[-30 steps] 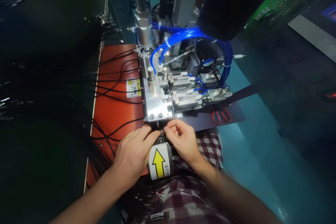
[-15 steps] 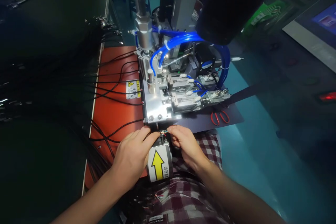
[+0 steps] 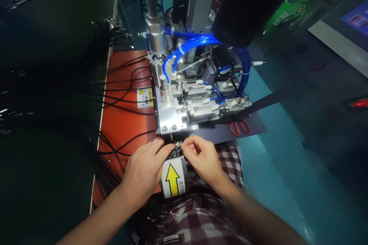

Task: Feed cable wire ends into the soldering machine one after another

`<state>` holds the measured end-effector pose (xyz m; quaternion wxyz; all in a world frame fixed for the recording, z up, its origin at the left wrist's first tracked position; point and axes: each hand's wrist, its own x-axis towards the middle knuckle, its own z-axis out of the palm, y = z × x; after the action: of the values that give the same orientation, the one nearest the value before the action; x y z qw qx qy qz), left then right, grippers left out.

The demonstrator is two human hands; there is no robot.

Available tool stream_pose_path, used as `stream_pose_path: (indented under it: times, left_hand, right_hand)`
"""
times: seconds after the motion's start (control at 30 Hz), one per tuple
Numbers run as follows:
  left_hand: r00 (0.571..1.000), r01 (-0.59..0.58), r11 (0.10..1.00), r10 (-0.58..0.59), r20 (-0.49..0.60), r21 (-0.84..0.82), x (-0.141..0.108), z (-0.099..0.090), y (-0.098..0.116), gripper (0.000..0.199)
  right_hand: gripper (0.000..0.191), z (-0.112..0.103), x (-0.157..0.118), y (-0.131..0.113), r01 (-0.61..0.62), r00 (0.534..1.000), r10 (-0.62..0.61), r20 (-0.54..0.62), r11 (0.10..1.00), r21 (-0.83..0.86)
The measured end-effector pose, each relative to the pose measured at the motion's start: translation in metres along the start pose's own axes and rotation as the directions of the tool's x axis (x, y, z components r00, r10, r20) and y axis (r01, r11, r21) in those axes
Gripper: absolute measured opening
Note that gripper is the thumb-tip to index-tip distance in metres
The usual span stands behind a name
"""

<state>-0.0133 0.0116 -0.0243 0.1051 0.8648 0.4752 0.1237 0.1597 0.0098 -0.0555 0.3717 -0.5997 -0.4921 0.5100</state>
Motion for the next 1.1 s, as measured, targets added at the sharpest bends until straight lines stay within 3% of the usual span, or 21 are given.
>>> stream_pose_path:
  times: [0.07,0.13,0.37,0.53,0.67,0.87,1.1]
  left_hand:
    - [1.0,0.0,1.0,0.0,-0.01,-0.004,0.0,0.001,0.0,0.03]
    - [1.0,-0.003,1.0,0.003,-0.016,-0.009,0.0,0.002,-0.001,0.031]
    - [1.0,-0.012,0.999,0.011,-0.019,-0.045,0.0,0.002,-0.002,0.032]
    - [0.999,0.001,0.992,-0.006,0.038,0.122,-0.002,-0.003,0.007,0.035]
    - [0.997,0.026,0.997,-0.021,0.072,-0.066,-0.004,0.001,0.007,0.035]
    - [0.999,0.026,0.976,-0.019,0.035,-0.215,-0.006,0.006,-0.001,0.033]
    - [0.998,0.04,0.968,-0.029,0.049,-0.249,-0.006,0.008,-0.002,0.035]
  right_hand:
    - [0.017,-0.002,0.006,0.004,-0.159,0.983,0.137,0.124,0.968,0.194]
    - [0.019,-0.003,0.009,0.009,-0.243,0.961,0.187,0.205,0.922,0.301]
    - [0.026,0.002,0.009,0.009,-0.18,0.981,0.142,0.13,0.917,0.356]
    - [0.027,0.008,0.01,0.007,-0.219,0.974,0.176,0.145,0.897,0.383]
    - [0.027,0.006,0.01,0.008,-0.23,0.964,0.157,0.215,0.899,0.373]
    - [0.024,0.003,0.01,0.009,-0.142,0.98,0.094,0.177,0.948,0.283]
    - [0.032,0.002,0.017,0.013,-0.327,0.927,0.188,0.324,0.83,0.452]
